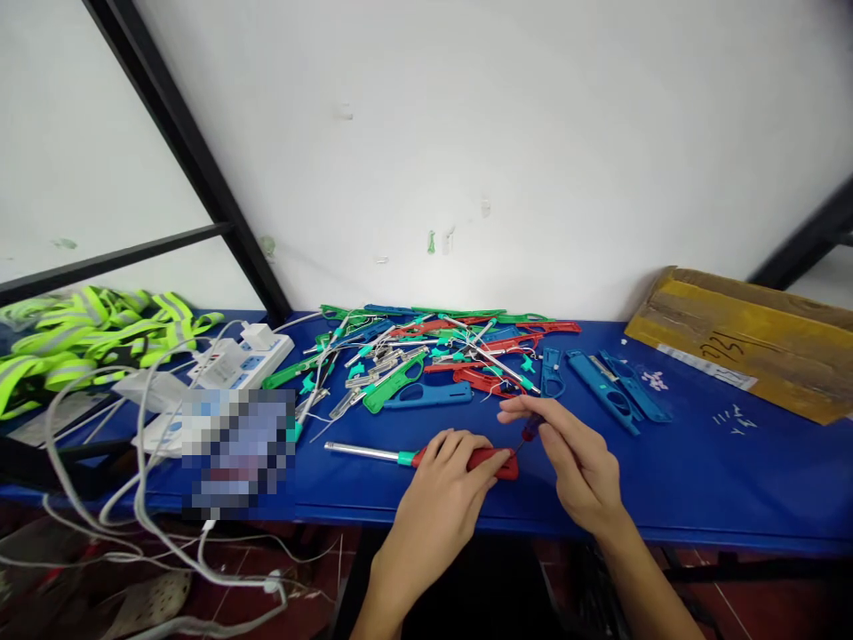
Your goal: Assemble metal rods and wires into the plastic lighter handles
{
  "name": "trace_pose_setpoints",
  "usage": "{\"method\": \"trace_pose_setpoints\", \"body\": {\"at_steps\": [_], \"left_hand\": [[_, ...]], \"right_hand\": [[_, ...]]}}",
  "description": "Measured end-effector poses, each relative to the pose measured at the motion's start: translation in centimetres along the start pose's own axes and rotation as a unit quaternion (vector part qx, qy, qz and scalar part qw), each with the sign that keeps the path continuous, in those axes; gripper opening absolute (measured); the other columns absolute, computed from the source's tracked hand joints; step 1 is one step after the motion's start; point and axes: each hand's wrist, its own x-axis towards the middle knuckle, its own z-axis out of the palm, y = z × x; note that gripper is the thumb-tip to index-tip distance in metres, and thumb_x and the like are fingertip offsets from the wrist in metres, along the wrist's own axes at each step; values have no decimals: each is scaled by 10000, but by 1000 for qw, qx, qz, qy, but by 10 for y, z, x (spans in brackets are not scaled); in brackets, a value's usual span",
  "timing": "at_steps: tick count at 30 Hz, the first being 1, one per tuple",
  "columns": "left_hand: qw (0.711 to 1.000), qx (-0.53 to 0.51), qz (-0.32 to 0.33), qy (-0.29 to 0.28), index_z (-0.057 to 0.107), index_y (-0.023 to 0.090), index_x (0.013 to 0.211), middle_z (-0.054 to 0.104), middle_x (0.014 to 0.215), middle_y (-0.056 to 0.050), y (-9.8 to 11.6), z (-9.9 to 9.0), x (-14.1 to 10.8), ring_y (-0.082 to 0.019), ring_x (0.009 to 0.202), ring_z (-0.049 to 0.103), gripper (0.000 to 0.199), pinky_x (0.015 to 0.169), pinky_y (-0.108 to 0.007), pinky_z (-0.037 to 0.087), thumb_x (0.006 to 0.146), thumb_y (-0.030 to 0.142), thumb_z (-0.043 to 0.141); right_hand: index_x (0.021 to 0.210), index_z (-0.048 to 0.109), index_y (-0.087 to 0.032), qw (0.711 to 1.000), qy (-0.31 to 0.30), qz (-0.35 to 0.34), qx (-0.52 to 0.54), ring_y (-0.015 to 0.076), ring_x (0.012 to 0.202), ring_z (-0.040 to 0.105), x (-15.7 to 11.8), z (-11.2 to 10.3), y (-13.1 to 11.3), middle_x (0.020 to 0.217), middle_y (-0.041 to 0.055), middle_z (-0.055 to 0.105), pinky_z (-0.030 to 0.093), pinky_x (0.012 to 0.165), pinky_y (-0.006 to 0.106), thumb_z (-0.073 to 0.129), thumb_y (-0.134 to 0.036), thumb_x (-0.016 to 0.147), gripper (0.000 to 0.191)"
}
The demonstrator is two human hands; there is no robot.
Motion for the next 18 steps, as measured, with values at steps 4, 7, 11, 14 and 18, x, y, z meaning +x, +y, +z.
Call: {"method": "trace_pose_setpoints", "body": {"at_steps": [4,7,11,14,18], "left_hand": [[1000,-4,-5,-5,627,355,1530,676,1425,-38,0,0,-1,-259,1315,622,441,1215,-514,471,1131,173,583],[1000,1,-7,-8,628,357,1530,678,1426,-36,0,-1,-1,-260,1309,625,447,1218,-521,474,1126,168,592],[1000,6,-3,2,645,346,1516,685,1425,-46,0,0,-1,-259,1304,640,433,1198,-511,505,1121,173,603],[1000,10,-2,9,649,348,1513,691,1417,-45,0,1,-1,-263,1299,647,435,1183,-509,521,1115,175,615],[1000,13,2,13,646,356,1519,696,1409,-43,-2,3,-1,-257,1281,656,458,1178,-496,527,1105,160,629]], "right_hand": [[1410,735,-350,999,49,-15,-3,175,852,760,-1,1,4,1027,25,783,644,747,326,709,-85,1022,470],[1342,783,-343,997,73,-17,-19,183,847,738,-1,0,6,980,28,769,633,745,329,770,-84,980,445],[1442,727,-292,1000,25,7,-13,226,974,812,0,-1,1,1166,87,825,683,823,380,536,-157,1116,401],[1439,718,-314,1000,26,2,-1,204,877,812,0,0,0,1096,58,828,681,766,353,594,-155,1095,398],[1296,800,-336,996,82,-13,-25,186,794,743,1,0,4,939,25,776,635,705,327,791,-112,968,397]]}}
